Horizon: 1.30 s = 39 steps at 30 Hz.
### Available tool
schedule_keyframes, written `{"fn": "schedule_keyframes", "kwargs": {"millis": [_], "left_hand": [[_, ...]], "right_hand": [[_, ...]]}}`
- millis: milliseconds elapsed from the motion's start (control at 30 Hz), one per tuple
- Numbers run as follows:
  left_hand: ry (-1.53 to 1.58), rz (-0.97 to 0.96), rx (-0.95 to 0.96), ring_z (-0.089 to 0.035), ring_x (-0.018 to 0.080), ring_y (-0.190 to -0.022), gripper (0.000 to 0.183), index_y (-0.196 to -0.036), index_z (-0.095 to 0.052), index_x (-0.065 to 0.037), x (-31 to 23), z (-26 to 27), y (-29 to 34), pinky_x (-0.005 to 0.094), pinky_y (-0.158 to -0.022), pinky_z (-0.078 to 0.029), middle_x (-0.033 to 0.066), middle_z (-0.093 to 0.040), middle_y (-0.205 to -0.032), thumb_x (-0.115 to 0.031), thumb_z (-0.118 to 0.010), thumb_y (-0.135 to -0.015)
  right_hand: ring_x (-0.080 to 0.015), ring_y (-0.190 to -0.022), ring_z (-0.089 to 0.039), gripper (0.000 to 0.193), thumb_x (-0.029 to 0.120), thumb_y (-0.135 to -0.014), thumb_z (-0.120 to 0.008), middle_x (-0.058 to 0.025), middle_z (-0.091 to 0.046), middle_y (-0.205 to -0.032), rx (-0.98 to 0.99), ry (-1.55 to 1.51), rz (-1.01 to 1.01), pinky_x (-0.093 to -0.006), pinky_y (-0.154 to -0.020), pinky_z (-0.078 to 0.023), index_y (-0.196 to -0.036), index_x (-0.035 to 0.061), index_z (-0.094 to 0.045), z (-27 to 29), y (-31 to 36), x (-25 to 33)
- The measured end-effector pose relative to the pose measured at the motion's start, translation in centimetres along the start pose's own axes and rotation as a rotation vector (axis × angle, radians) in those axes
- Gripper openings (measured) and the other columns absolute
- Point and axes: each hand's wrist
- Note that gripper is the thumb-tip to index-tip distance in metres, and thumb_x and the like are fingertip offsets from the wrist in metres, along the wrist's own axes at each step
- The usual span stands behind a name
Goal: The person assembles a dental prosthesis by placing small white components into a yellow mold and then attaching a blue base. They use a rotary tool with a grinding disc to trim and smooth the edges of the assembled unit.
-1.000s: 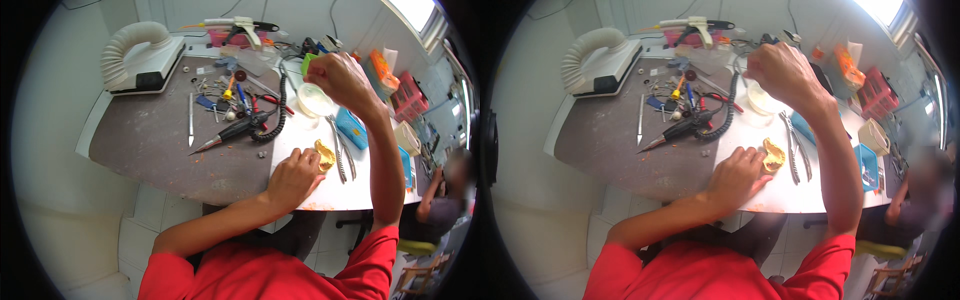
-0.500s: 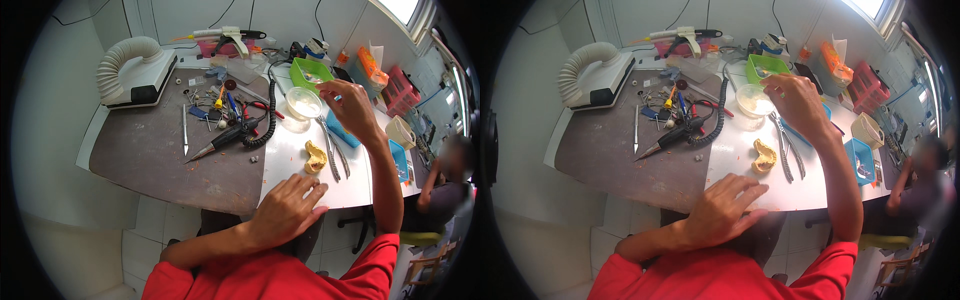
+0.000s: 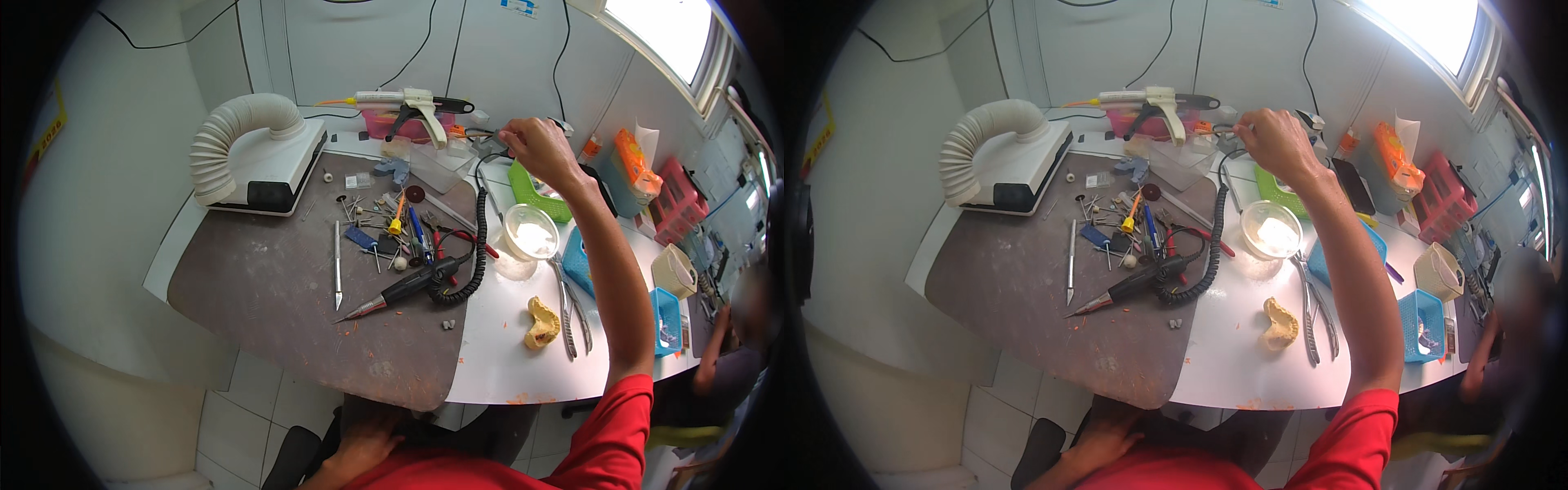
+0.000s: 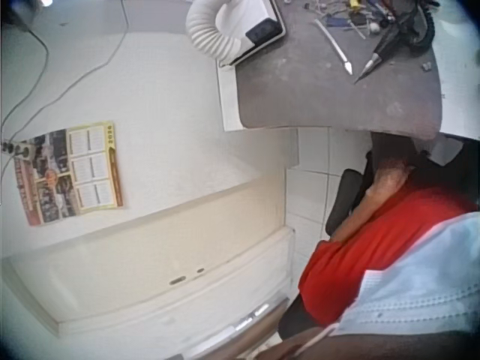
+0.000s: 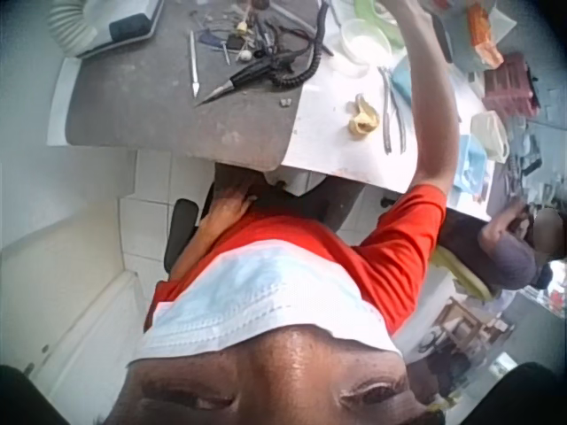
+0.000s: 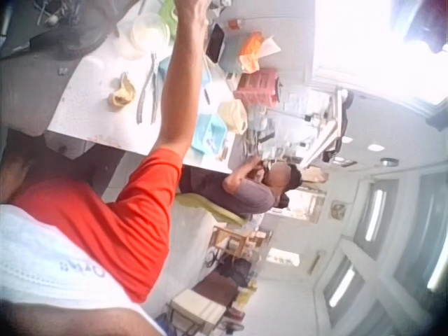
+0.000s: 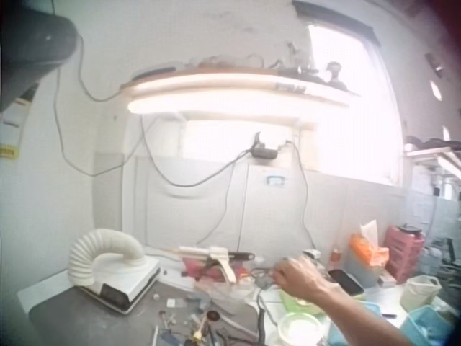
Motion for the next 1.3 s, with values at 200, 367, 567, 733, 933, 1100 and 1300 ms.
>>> {"fn": "schedule_keyframes", "kwargs": {"millis": [200,367,567,733,933,1100,1300], "left_hand": [[-0.208,0.362,0.053,-0.041,0.054,-0.127,0.081,-0.148,-0.034,-0.004,6.3,-4.6,2.0,0.0623,-0.103,-0.039,0.0286,-0.04,-0.143,-0.042,-0.068,-0.085],[-0.334,0.333,0.021,-0.045,0.0556,-0.12,0.086,-0.148,-0.034,-0.005,9.2,-9.1,2.6,0.0633,-0.096,-0.044,0.0296,-0.038,-0.141,-0.046,-0.071,-0.082],[-0.319,0.382,0.077,-0.045,0.055,-0.12,0.084,-0.147,-0.037,-0.005,9.2,-8.7,2.5,0.0631,-0.095,-0.045,0.0297,-0.039,-0.141,-0.047,-0.071,-0.083],[-0.319,0.395,0.093,-0.045,0.0545,-0.12,0.082,-0.146,-0.039,-0.005,9.2,-8.4,3.1,0.0629,-0.093,-0.046,0.0298,-0.039,-0.141,-0.048,-0.07,-0.083],[-0.331,0.391,0.1,-0.046,0.054,-0.12,0.08,-0.145,-0.042,-0.006,9.6,-7.9,3.6,0.0627,-0.092,-0.046,0.0299,-0.04,-0.141,-0.05,-0.07,-0.084],[-0.342,0.393,0.103,-0.046,0.0535,-0.12,0.079,-0.144,-0.044,-0.006,9.6,-7.8,3.8,0.0625,-0.091,-0.047,0.03,-0.04,-0.141,-0.051,-0.069,-0.084],[-0.372,0.363,0.094,-0.045,0.054,-0.123,0.076,-0.144,-0.046,-0.008,9.9,-7.3,4.1,0.0625,-0.091,-0.046,0.0296,-0.042,-0.141,-0.051,-0.069,-0.085]], "right_hand": [[-0.0381,-0.089,-0.068,0.024,0.024,-0.091,-0.063,-0.0181,-0.072,-0.088,0.015,-0.032,0.052,-0.0453,-0.081,-0.053,-0.101,0.0053,-0.075,-3.5,-5.0,0.6],[-0.0389,-0.089,-0.068,0.028,0.029,-0.091,-0.063,-0.0195,-0.072,-0.09,0.05,0.057,0.08,-0.0456,-0.08,-0.054,-0.096,0.0036,-0.074,-5.8,-9.7,2.6],[-0.0391,-0.088,-0.07,0.044,0.043,-0.087,-0.069,-0.0227,-0.071,-0.086,0.084,0.113,0.01,-0.0476,-0.076,-0.056,-0.091,-0.001,-0.072,-9.9,-13.4,4.6],[-0.0377,-0.083,-0.071,0.055,0.051,-0.084,-0.067,-0.0219,-0.072,-0.09,0.129,0.062,-0.084,-0.0478,-0.075,-0.056,-0.099,-0.0014,-0.072,-11.4,-14.2,4.2],[-0.0366,-0.079,-0.071,0.057,0.053,-0.084,-0.065,-0.0197,-0.072,-0.083,0.114,0.08,-0.068,-0.0478,-0.072,-0.056,-0.093,-0.0022,-0.073,-11.9,-13.8,3.9],[-0.0359,-0.077,-0.071,0.058,0.056,-0.085,-0.065,-0.0177,-0.072,-0.078,0.088,0.122,-0.057,-0.0476,-0.07,-0.056,-0.087,-0.0013,-0.074,-11.0,-12.6,5.1],[-0.0321,-0.074,-0.071,0.052,0.055,-0.083,-0.071,-0.0152,-0.071,-0.076,0.053,0.169,0.021,-0.0444,-0.066,-0.054,-0.084,0.0028,-0.073,-8.7,-10.2,5.0]]}}
Point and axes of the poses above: each hand's wrist, its own y-axis away from the middle knuckle, its own z-axis out of the back of the hand, x = y × z
